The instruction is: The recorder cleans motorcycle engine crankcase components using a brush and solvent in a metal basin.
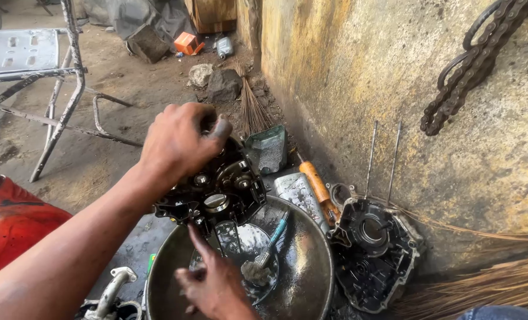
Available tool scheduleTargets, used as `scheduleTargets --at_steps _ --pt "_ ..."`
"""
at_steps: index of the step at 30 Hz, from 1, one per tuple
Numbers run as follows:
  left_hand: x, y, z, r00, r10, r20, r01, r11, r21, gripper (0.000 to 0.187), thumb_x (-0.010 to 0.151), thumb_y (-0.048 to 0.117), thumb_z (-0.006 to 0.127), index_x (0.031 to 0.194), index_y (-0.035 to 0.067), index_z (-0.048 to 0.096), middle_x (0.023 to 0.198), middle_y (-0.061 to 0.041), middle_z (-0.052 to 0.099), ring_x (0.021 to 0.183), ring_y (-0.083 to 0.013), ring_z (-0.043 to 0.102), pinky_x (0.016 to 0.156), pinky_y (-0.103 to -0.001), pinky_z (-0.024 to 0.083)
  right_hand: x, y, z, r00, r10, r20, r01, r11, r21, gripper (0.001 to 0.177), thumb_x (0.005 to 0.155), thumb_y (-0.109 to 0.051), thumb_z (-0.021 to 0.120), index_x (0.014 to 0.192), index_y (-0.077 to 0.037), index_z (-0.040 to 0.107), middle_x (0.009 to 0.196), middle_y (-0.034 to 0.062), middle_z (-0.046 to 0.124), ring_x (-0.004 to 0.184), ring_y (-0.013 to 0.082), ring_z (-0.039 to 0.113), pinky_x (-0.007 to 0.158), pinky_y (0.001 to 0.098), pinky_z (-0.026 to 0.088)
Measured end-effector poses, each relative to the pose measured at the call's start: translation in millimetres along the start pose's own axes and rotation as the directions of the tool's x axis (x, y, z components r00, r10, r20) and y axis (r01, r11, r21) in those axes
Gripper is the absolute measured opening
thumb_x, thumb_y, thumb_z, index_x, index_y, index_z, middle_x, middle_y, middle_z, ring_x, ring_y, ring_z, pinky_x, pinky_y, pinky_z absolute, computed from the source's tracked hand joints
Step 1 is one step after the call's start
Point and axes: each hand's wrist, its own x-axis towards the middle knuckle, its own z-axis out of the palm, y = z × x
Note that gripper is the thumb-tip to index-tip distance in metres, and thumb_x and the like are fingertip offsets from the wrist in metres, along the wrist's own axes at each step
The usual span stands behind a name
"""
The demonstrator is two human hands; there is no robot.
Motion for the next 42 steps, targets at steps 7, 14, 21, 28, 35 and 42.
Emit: scheduleTargets --at_steps 7,14,21,28,35,42 --pt "-1.6 -2.9 6.6 0.994 0.095 -0.054 -0.093 0.995 0.026 0.047 0.085 0.041 0.067 0.107 0.001 0.077 0.101 -0.024 0.075 0.093 -0.0392 0.072 0.090 -0.047 0.054 5.9 -1.1 17.0 0.982 -0.010 0.188 -0.096 0.833 0.545 0.111 0.093 -0.024 0.073 0.162 -0.030 -0.014 0.116 0.0214 0.076 0.070 0.0174 0.069 0.085 0.0227 0.060" --pt "0.7 2.7 8.2 0.998 0.007 -0.060 -0.004 0.999 0.051 0.047 0.087 0.045 0.064 0.106 0.004 0.078 0.098 -0.025 0.074 0.088 -0.0410 0.073 0.086 -0.050 0.055 29.9 58.0 27.2 0.937 -0.305 -0.169 0.339 0.909 0.242 0.088 0.094 -0.015 0.063 0.168 -0.017 0.015 0.131 0.0097 0.056 0.076 0.0134 0.074 0.064 0.0278 0.066" --pt "1.3 -16.5 6.3 0.988 -0.082 -0.130 0.112 0.963 0.245 0.068 0.100 0.062 0.052 0.089 -0.003 0.071 0.089 -0.033 0.069 0.084 -0.0502 0.069 0.076 -0.059 0.054 29.1 64.9 25.8 0.813 0.125 -0.569 0.112 0.925 0.363 0.021 0.099 -0.010 0.059 0.113 -0.002 0.073 0.094 0.0083 0.076 0.072 0.0175 0.071 0.061 0.0305 0.061" --pt "4.1 -15.7 -2.8 0.998 -0.044 -0.045 0.053 0.976 0.212 0.067 0.095 0.064 0.053 0.089 -0.001 0.069 0.082 -0.030 0.069 0.078 -0.0465 0.070 0.075 -0.057 0.055 77.2 348.6 91.1 0.853 -0.177 -0.490 0.070 0.971 -0.229 0.035 0.089 -0.028 0.071 0.110 0.000 0.068 0.093 0.0160 0.074 0.081 0.0251 0.070 0.070 0.0385 0.056" --pt "-0.7 -26.3 -2.0 0.992 -0.023 -0.127 0.048 0.978 0.204 0.065 0.094 0.062 0.058 0.084 -0.002 0.069 0.080 -0.030 0.068 0.076 -0.0459 0.070 0.073 -0.056 0.056 -2.0 27.6 -4.4 0.944 0.189 -0.270 -0.264 0.924 -0.276 0.041 0.100 -0.026 0.056 0.135 -0.004 0.060 0.112 0.0202 0.075 0.089 0.0298 0.077 0.075 0.0384 0.062" --pt "-13.3 -6.2 -10.2 0.992 -0.101 -0.069 0.111 0.980 0.165 0.062 0.090 0.060 0.061 0.084 -0.001 0.070 0.080 -0.028 0.070 0.078 -0.0457 0.071 0.076 -0.057 0.055 -2.1 22.5 7.9 0.950 -0.130 -0.284 0.043 0.955 -0.293 0.072 0.099 -0.018 0.060 0.157 -0.010 0.018 0.152 0.0215 0.039 0.135 0.0330 0.047 0.114 0.0500 0.034"
